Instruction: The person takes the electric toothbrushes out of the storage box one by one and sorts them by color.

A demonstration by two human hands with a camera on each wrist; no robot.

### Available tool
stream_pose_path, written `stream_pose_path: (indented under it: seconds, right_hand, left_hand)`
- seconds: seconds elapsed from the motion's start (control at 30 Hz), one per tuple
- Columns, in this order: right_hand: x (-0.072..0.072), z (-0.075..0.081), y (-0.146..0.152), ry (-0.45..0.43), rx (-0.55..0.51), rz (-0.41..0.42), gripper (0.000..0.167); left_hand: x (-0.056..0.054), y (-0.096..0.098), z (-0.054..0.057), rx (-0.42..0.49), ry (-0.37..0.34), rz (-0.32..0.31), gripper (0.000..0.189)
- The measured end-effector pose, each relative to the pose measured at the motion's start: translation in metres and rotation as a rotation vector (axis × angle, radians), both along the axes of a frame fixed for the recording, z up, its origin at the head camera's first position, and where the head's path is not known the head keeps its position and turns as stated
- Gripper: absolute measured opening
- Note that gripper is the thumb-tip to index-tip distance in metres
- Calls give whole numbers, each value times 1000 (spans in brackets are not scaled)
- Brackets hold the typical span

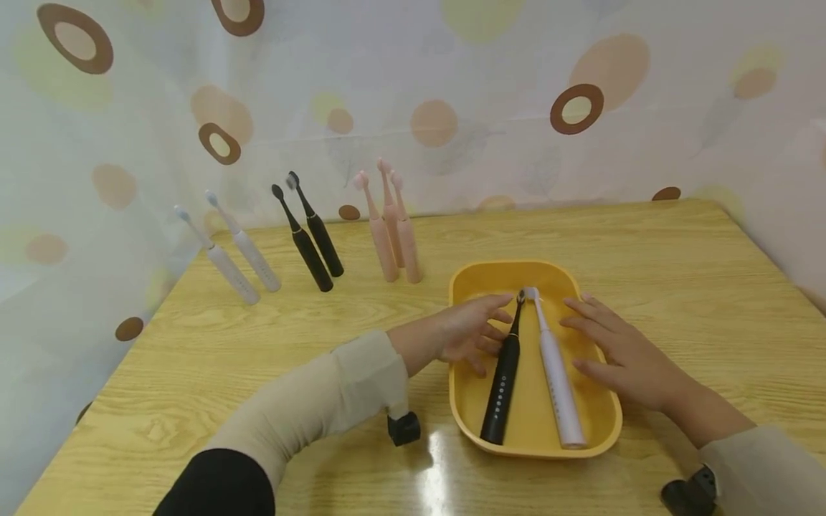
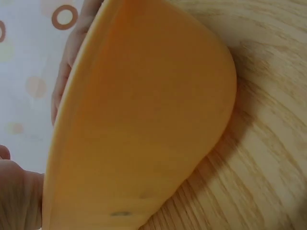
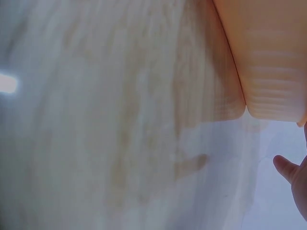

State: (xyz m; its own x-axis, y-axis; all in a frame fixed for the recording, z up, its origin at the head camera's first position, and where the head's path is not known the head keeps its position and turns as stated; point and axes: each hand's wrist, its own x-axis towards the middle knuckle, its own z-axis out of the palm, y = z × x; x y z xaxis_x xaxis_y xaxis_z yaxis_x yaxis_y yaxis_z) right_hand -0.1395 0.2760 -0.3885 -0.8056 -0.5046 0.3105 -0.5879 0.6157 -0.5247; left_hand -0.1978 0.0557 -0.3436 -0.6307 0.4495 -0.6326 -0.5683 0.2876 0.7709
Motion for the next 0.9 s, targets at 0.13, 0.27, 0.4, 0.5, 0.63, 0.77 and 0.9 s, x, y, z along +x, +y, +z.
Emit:
stream_pose_path:
  seconds: [0.13, 0.27, 0.4, 0.5, 0.63, 0.77, 0.9]
  right_hand:
    - [-1, 0, 2, 3, 2, 0, 50]
    - [-1, 1, 2, -15, -10, 2, 50]
    - [-1, 1, 1, -31, -15, 3, 50]
    - [-1, 1, 2, -36, -20, 3, 50]
    - [-2, 0, 1, -48, -33, 6, 49]
    - [-2, -1, 0, -63, -46, 12, 48]
    - [-2, -1, -1, -60, -50, 10, 48]
  left_hand:
    - [-2, 2, 0, -65, -2, -72, 56]
    - [-2, 3, 1, -124, 8, -134, 55]
    - [0, 4, 0, -171, 22, -185, 56]
    - [1, 7, -1, -235, 49, -245, 56]
    - [4, 11, -2, -338, 111, -340, 54]
    - [6, 12, -4, -337, 118, -343, 53]
    - [7, 13, -7, -260, 93, -287, 53]
